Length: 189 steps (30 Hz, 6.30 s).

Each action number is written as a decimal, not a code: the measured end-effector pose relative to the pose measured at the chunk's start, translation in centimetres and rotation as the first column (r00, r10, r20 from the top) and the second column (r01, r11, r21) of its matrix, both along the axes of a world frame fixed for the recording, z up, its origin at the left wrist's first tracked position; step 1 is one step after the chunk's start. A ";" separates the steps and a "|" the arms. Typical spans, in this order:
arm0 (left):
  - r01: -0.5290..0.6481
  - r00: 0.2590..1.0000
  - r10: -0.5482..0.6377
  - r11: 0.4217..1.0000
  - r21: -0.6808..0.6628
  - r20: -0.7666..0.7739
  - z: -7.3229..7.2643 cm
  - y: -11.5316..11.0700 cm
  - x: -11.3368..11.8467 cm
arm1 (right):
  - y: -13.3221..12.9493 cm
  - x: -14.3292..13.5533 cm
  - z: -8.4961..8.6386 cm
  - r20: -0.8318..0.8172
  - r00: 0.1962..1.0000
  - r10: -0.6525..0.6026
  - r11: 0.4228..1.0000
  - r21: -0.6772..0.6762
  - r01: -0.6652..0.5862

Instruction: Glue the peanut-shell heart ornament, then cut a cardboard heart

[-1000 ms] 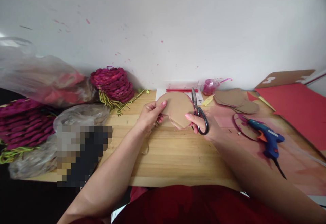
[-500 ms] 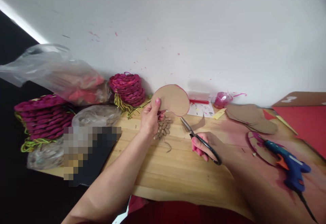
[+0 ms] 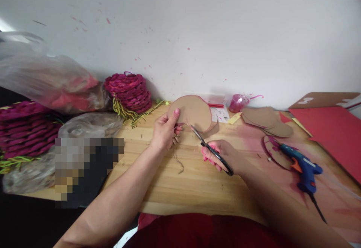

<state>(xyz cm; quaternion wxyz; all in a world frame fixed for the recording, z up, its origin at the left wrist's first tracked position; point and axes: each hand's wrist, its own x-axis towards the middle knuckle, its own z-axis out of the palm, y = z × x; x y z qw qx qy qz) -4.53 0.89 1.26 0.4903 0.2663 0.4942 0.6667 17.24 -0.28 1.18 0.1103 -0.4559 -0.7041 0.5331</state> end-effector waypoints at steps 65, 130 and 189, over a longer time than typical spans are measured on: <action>0.032 0.991 -0.036 0.999 -0.033 -0.132 -0.8 -0.2 0.6 | -0.5 -0.2 -0.6 0.071 0.996 -0.049 0.997 0.055 0.045; 0.058 0.985 -0.056 0.998 0.008 -0.165 -1.5 0.0 0.5 | -0.4 -0.6 -0.3 0.085 0.996 -0.033 0.997 0.070 0.027; 0.024 0.990 -0.022 1.000 0.013 -0.138 -0.9 0.0 0.5 | -0.4 -0.4 -0.7 0.063 0.997 -0.041 0.995 0.090 0.035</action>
